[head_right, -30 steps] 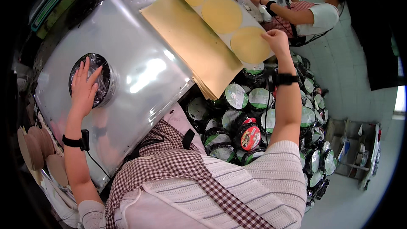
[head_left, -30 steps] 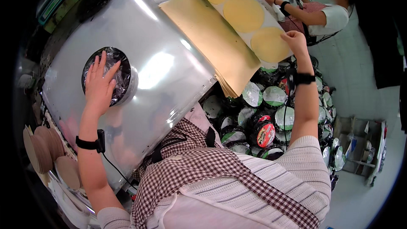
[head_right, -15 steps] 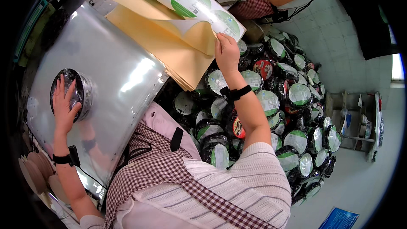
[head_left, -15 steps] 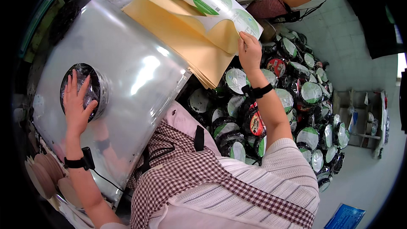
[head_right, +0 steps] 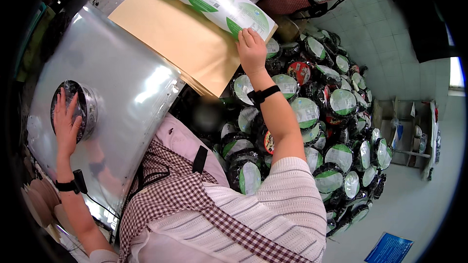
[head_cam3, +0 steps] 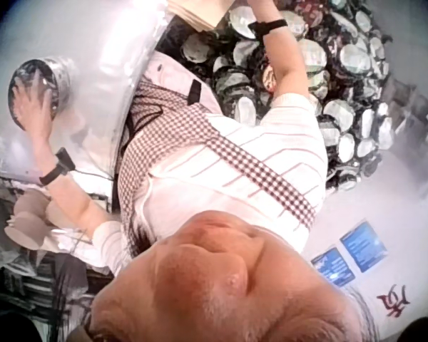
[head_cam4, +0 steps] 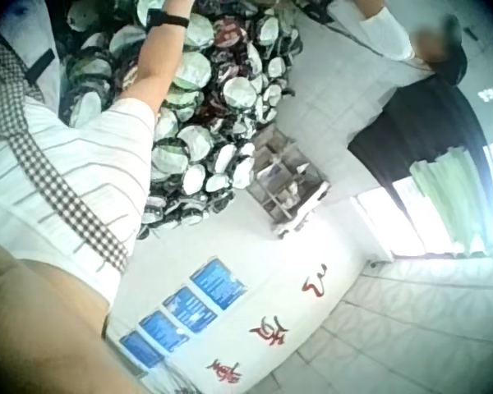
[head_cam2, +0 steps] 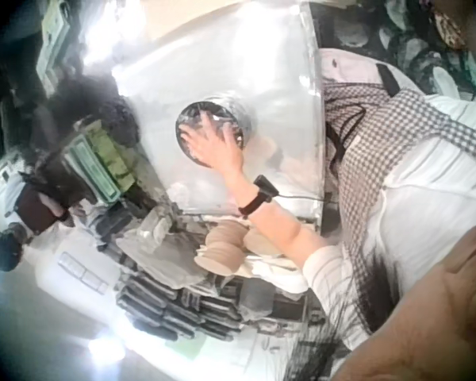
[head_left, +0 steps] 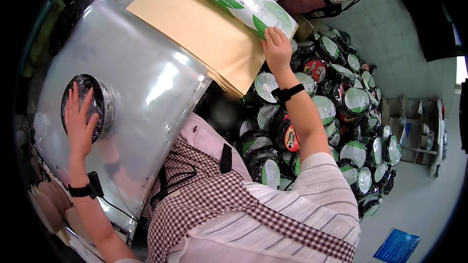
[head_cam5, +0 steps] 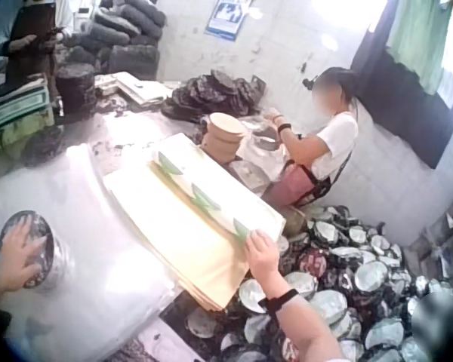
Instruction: The person places circular sheets into a metal mold, covers them with a black fibrous material, and wraps them in plastic film before adding a labeled cover.
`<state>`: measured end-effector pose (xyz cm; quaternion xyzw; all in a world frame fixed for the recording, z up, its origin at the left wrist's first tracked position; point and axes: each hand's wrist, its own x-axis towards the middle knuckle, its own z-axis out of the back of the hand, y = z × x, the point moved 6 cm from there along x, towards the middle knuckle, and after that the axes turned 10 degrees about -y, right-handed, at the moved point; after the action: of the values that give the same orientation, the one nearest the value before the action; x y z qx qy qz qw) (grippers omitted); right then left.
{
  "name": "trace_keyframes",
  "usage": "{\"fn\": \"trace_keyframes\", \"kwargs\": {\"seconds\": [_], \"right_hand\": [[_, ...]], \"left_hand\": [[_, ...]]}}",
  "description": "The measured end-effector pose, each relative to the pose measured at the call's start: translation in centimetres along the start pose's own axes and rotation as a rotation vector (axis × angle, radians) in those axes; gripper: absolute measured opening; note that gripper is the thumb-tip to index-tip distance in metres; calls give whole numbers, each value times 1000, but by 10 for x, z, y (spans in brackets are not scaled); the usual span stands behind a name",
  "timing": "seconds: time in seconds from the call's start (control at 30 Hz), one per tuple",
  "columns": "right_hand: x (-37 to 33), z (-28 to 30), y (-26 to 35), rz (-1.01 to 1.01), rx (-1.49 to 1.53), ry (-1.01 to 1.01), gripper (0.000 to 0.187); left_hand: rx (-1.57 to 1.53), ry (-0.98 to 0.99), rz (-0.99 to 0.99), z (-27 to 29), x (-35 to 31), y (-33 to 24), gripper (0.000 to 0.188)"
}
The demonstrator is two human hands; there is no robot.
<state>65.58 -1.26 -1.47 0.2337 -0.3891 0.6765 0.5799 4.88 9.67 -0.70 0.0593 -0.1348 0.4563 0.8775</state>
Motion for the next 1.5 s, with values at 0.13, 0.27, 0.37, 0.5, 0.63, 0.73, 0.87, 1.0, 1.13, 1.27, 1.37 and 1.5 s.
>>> {"fn": "trace_keyframes", "kwargs": {"seconds": [0.13,0.27,0.37,0.5,0.63,0.73,0.87,1.0,1.13,1.27,1.37,1.5], "right_hand": [[9,-11,13,46,-70,-73,26],[16,-13,6,-78,-4,-69,10],[34,-8,-15,-412,142,35,13],[16,-36,-161,-1391,721,460,29],[54,115,-320,-1285,651,-171,28],[199,103,-73,-848,929,-121,49],[216,43,279,83,940,374,72],[241,-6,364,135,1303,321,81],[219,-27,395,326,1246,544,83],[216,-11,409,675,909,576,72],[254,21,418,525,1235,630,75],[230,-12,469,243,1518,600,74]], "left_hand": [[-12,8,5,0,3,2,62],[-44,8,27,4,6,-2,62],[-76,-6,60,10,2,-2,70],[-135,-82,199,9,-11,12,80],[25,-79,227,19,5,-15,88],[9,-74,279,27,-11,-11,90],[-16,-96,273,21,-12,-4,89],[-116,-176,309,28,-9,-4,67],[-291,-148,411,30,-9,0,61],[-430,10,576,20,-15,3,58],[-517,-49,547,21,-15,2,62],[-1044,-129,683,14,-10,2,57]]}}
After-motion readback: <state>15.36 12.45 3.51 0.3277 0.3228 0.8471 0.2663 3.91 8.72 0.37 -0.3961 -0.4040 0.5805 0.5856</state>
